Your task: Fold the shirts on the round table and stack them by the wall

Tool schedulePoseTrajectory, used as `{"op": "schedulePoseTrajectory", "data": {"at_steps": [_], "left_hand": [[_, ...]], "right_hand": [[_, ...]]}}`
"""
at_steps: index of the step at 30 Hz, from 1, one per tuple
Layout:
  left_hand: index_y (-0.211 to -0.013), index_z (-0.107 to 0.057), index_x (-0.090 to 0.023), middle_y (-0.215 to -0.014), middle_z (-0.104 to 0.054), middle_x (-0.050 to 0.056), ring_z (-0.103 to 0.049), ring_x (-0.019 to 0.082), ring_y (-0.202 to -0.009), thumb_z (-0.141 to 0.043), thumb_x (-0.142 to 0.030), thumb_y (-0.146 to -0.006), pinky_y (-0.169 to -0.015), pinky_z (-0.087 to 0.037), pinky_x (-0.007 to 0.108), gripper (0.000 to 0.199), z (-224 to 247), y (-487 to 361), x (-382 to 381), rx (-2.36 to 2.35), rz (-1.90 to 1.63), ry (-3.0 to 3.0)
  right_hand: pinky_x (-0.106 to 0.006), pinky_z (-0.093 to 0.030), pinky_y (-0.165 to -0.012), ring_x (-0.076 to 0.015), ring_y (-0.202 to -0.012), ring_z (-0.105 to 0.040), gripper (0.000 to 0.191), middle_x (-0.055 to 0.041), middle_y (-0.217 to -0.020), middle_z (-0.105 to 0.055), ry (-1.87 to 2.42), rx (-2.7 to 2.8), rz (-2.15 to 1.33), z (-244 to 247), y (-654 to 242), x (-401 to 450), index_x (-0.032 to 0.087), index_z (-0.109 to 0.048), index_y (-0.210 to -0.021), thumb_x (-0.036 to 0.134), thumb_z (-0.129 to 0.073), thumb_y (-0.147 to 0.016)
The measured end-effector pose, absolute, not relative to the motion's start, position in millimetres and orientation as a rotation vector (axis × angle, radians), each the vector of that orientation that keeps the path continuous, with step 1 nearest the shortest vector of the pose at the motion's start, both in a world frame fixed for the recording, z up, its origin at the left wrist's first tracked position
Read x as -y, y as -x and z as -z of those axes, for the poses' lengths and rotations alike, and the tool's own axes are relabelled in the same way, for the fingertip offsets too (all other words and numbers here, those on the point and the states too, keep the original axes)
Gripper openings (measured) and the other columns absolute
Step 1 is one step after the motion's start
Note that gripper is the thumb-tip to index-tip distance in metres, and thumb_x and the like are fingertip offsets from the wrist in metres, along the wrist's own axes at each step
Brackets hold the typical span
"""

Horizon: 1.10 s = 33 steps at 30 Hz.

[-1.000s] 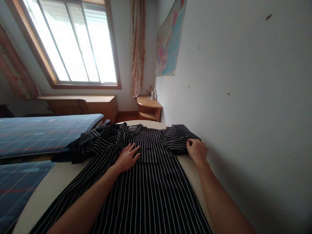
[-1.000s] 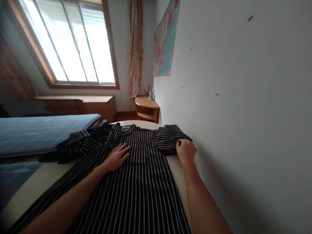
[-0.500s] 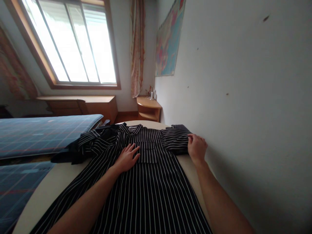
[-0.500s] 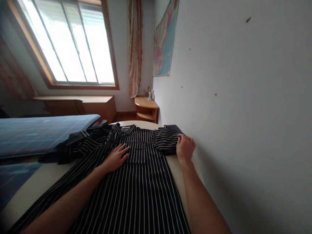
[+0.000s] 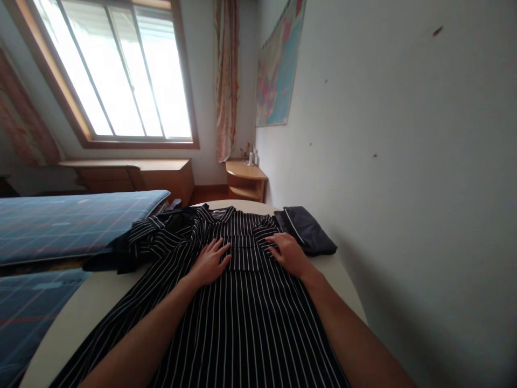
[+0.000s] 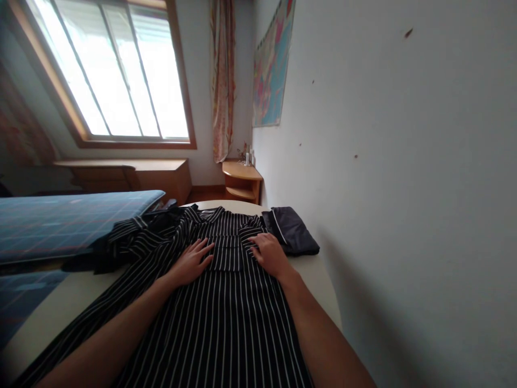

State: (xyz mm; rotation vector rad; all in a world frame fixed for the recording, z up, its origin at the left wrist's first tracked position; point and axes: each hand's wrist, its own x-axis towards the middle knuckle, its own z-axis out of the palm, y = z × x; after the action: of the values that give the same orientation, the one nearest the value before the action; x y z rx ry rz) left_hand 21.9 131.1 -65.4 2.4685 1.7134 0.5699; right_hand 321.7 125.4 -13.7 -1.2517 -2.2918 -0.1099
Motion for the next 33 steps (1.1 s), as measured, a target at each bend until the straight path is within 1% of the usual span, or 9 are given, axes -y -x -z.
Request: {"op": "schedulePoseTrajectory", "data": {"at_steps": [4,8,11,15,18,21,25,29,33], "left_hand": [[-0.144,-0.052,-0.023,-0.156,-0.039,0.012,-0.027,0.034,-0.147,-0.044,-0.046,-0.098,-0.117,-0.026,0.055,0.052,65,-22,-131,-1.710,-0.578,-2.466],[-0.143,-0.053,-0.023,-0.155,-0.040,0.012,-0.027,0.034,-0.147,-0.045,-0.046,-0.098,-0.117,-0.026,0.055,0.051,65,-23,-131,-1.712,-0.597,-2.456],[-0.144,-0.052,-0.023,-0.156,-0.039,0.012,-0.025,0.035,-0.147,-0.044,-0.046,-0.098,-0.117,-0.026,0.055,0.052,64,-22,-131,-1.712,-0.578,-2.465],[-0.144,-0.051,-0.024,-0.156,-0.038,0.011,-0.026,0.034,-0.147,-0.043,-0.047,-0.098,-0.117,-0.026,0.055,0.052,63,-23,-131,-1.719,-0.564,-2.463],[-0.144,-0.052,-0.023,-0.156,-0.038,0.011,-0.025,0.034,-0.147,-0.043,-0.047,-0.098,-0.117,-0.026,0.055,0.052,63,-23,-130,-1.715,-0.564,-2.460],[-0.143,-0.052,-0.023,-0.155,-0.040,0.011,-0.026,0.034,-0.147,-0.044,-0.046,-0.098,-0.117,-0.026,0.056,0.051,65,-23,-131,-1.709,-0.602,-2.454],[-0.143,-0.050,-0.019,-0.152,-0.045,0.013,-0.032,0.034,-0.145,-0.047,-0.042,-0.097,-0.117,-0.029,0.055,0.052,68,-22,-133,-1.694,-0.693,-2.448],[-0.137,-0.055,-0.018,-0.146,-0.052,0.012,-0.044,0.030,-0.137,-0.050,-0.034,-0.094,-0.114,-0.034,0.051,0.046,62,-23,-132,-1.622,-0.846,-2.529],[-0.128,-0.060,-0.021,-0.132,-0.063,0.008,-0.057,0.025,-0.123,-0.046,-0.027,-0.094,-0.110,-0.041,0.045,0.037,49,-26,-126,-1.524,-0.930,-2.564]], "right_hand": [[-0.051,-0.015,-0.117,-0.0301,-0.141,-0.034,0.053,-0.0117,-0.142,-0.055,1.570,2.109,0.258,24,-325,-127,0.017,-0.052,-0.140,0.046,-0.049,-0.096],[-0.057,-0.006,-0.116,-0.0335,-0.145,-0.025,0.060,-0.0128,-0.134,-0.062,1.722,2.128,0.276,32,-320,-127,0.015,-0.052,-0.141,0.053,-0.050,-0.094],[-0.056,-0.010,-0.115,-0.0311,-0.140,-0.035,0.046,-0.0116,-0.126,-0.067,1.708,2.137,0.285,32,-316,-128,0.018,-0.057,-0.134,0.041,-0.054,-0.094],[-0.049,-0.025,-0.108,-0.0246,-0.117,-0.056,0.025,-0.0068,-0.116,-0.071,1.606,2.105,0.254,25,-315,-129,0.024,-0.066,-0.116,0.023,-0.056,-0.093],[-0.048,-0.030,-0.105,-0.0232,-0.106,-0.061,0.018,-0.0049,-0.105,-0.072,1.485,2.098,0.230,17,-314,-127,0.025,-0.069,-0.104,0.019,-0.057,-0.092],[-0.046,-0.035,-0.105,-0.0230,-0.108,-0.060,0.015,-0.0049,-0.104,-0.071,1.211,2.229,0.144,10,-311,-122,0.025,-0.069,-0.103,0.022,-0.059,-0.092],[-0.043,-0.039,-0.107,-0.0235,-0.126,-0.051,0.041,-0.0082,-0.129,-0.062,0.975,2.315,-0.007,8,-303,-111,0.025,-0.056,-0.133,0.036,-0.059,-0.093],[-0.049,-0.036,-0.109,-0.0299,-0.136,-0.042,0.078,-0.0153,-0.146,-0.048,1.277,2.149,0.032,9,-298,-103,0.019,-0.035,-0.151,0.055,-0.061,-0.087],[-0.049,-0.031,-0.110,-0.0309,-0.133,-0.043,0.069,-0.0108,-0.132,-0.061,1.303,2.347,-0.062,7,-298,-97,0.024,-0.056,-0.136,0.063,-0.066,-0.080]]}}
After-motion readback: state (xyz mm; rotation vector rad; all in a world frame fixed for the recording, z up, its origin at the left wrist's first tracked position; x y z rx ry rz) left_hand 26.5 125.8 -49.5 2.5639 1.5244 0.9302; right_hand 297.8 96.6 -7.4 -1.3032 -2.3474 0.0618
